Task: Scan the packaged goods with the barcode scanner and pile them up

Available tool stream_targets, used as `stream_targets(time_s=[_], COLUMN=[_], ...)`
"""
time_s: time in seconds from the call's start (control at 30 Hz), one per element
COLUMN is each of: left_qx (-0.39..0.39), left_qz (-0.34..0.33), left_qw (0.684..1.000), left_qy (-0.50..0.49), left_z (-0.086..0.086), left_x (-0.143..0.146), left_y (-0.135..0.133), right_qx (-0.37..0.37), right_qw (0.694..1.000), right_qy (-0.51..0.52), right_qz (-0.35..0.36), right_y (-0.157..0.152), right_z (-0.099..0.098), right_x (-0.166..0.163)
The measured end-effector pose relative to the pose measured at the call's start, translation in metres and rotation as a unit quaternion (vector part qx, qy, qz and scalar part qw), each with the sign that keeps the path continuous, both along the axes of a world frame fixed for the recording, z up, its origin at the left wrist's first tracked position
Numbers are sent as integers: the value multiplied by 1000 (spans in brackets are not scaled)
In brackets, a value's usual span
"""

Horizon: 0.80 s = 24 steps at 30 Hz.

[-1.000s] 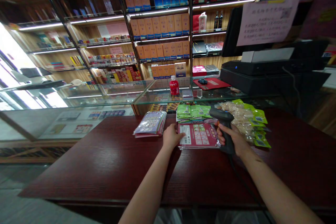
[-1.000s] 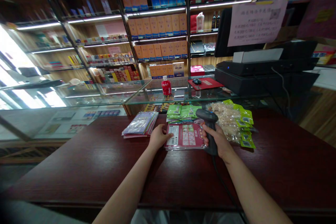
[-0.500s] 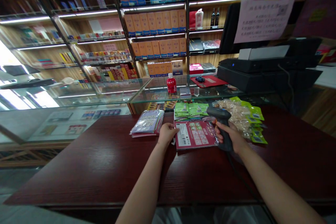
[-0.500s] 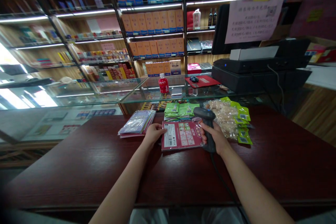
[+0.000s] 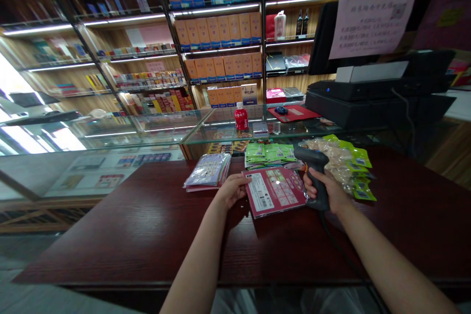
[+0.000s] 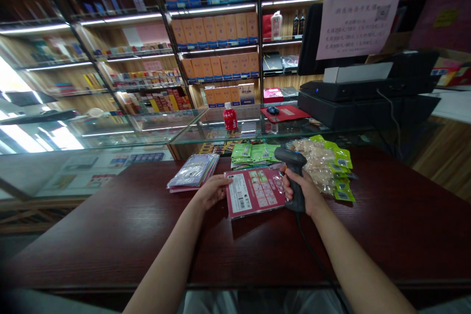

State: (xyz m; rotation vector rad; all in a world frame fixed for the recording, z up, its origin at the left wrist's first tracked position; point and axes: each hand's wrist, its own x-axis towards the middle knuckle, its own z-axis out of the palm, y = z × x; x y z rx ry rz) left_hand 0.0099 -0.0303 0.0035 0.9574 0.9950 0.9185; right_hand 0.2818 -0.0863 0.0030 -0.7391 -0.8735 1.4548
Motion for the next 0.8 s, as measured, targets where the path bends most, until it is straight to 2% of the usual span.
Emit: stream_targets(time_s=[0.17, 0.37, 0.6, 0.8], left_qx=[33, 87, 165, 223], left_qz=[19, 145, 221, 277], left_qw=[997, 979, 954, 930], left_qy=[-73, -114, -115, -88], left_z=[5, 0, -5, -16], left_x=[-4, -6, 2, 7], left_y=[-1, 2, 0, 4], right_qx=[34, 52, 34, 44], right_qw=[998, 996, 996, 986], right_qy=[54, 55, -59, -161], right_qz=[26, 41, 61, 29], right_y=[-6, -11, -14, -19], right_z=[7, 9, 6, 3], right_x=[4, 4, -10, -22])
